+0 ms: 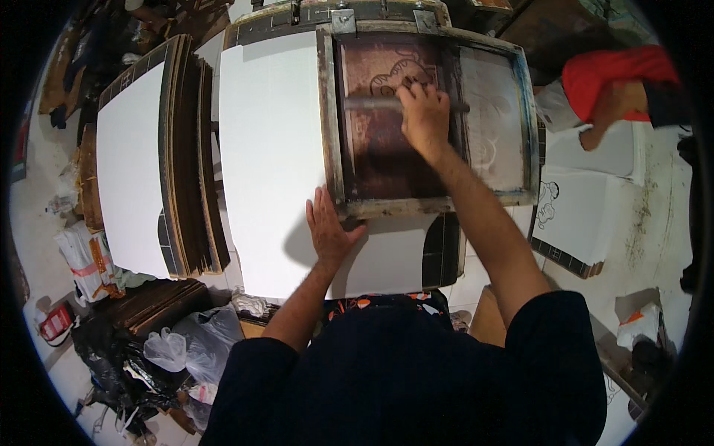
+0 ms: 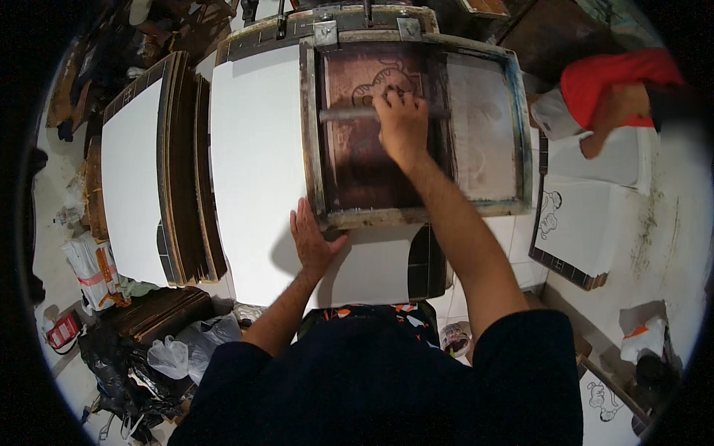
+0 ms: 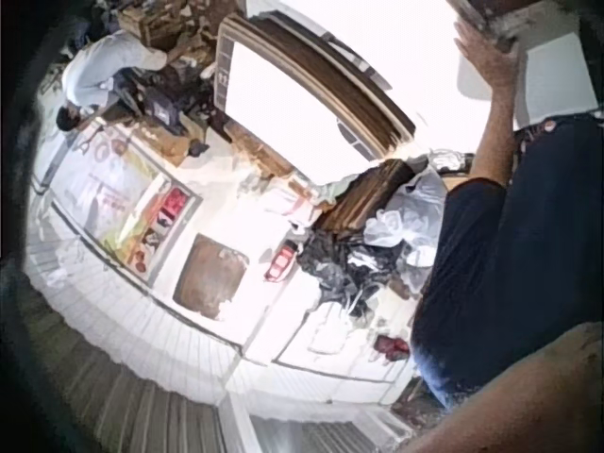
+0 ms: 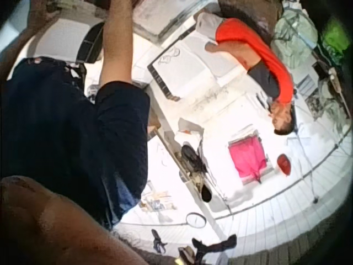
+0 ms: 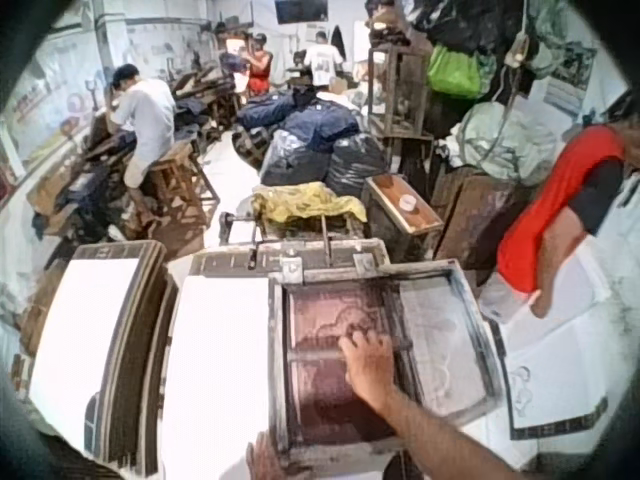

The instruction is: The person performs screen printing by placing white paper on a table, aligning a screen frame, and using a squeegee to pull ink across the mesh. They repeatedly lift the screen to reveal printed designs, replace paper, and reapply ink to the screen.

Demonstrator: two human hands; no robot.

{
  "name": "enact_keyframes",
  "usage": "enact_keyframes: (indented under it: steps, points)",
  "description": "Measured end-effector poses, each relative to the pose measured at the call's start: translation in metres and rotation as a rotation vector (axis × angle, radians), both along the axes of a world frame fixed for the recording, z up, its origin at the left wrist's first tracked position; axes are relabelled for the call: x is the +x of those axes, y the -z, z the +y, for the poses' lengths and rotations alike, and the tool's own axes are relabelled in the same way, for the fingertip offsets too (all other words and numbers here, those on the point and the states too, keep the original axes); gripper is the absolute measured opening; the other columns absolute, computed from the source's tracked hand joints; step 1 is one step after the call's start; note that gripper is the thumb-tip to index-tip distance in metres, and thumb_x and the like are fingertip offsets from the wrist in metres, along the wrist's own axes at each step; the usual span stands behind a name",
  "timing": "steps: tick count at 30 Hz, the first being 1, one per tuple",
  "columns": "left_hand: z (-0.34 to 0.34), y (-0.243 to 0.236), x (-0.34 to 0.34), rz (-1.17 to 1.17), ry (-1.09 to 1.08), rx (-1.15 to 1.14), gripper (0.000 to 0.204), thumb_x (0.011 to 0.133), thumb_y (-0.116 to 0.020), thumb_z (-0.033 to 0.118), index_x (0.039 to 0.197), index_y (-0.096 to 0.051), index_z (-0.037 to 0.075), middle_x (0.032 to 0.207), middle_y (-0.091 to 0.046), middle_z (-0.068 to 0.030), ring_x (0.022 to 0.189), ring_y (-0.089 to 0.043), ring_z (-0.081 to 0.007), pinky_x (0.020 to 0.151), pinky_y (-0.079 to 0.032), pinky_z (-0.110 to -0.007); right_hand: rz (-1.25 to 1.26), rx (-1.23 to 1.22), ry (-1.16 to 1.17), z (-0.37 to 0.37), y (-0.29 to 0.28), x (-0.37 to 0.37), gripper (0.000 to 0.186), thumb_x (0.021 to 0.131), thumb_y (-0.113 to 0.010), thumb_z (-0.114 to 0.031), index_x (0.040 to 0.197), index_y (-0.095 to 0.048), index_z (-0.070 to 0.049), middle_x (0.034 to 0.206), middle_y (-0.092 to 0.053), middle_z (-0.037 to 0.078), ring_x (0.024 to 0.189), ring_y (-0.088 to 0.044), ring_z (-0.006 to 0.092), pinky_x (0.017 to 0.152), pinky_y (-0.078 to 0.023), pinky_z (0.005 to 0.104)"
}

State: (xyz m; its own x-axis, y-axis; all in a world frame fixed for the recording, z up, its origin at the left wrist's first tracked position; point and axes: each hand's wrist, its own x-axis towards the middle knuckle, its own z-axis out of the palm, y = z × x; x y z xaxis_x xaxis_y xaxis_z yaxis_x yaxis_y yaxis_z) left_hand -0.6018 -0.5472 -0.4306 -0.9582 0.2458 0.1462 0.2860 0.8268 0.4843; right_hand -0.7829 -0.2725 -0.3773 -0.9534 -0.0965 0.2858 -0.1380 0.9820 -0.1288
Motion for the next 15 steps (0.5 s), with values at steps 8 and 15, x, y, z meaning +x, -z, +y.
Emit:
enact_keyframes:
  steps: [8,15]
  points:
    - [0.000,0.003,0.000,0.037,-0.020,0.088,0.117,0.071,-0.093,0.032,0.158,-0.025,-0.007,0.159,-0.039,-0.0253,0.155,-0.030,-0.0368,0.127,-0.019,-0.057,-0.162,-0.050,0.043,-0.040,-0.019,0.181,0.045,0.071,-0.078,-0.005,0.113,-0.066,-0.016,0.105,-0.059,0.004,0.105,-0.057,0.0281,0.098,-0.042,0.0489]
    - [0.007,0.007,-0.001,-0.062,-0.102,0.246,0.110,0.073,-0.087,0.011,0.161,-0.023,-0.004,0.156,-0.045,-0.0254,0.146,-0.043,-0.0383,0.128,-0.014,-0.058,-0.032,-0.110,0.012,-0.035,-0.022,0.176,0.036,0.078,-0.075,-0.003,0.112,-0.067,-0.013,0.101,-0.063,0.004,0.102,-0.059,0.0272,0.101,-0.040,0.0499]
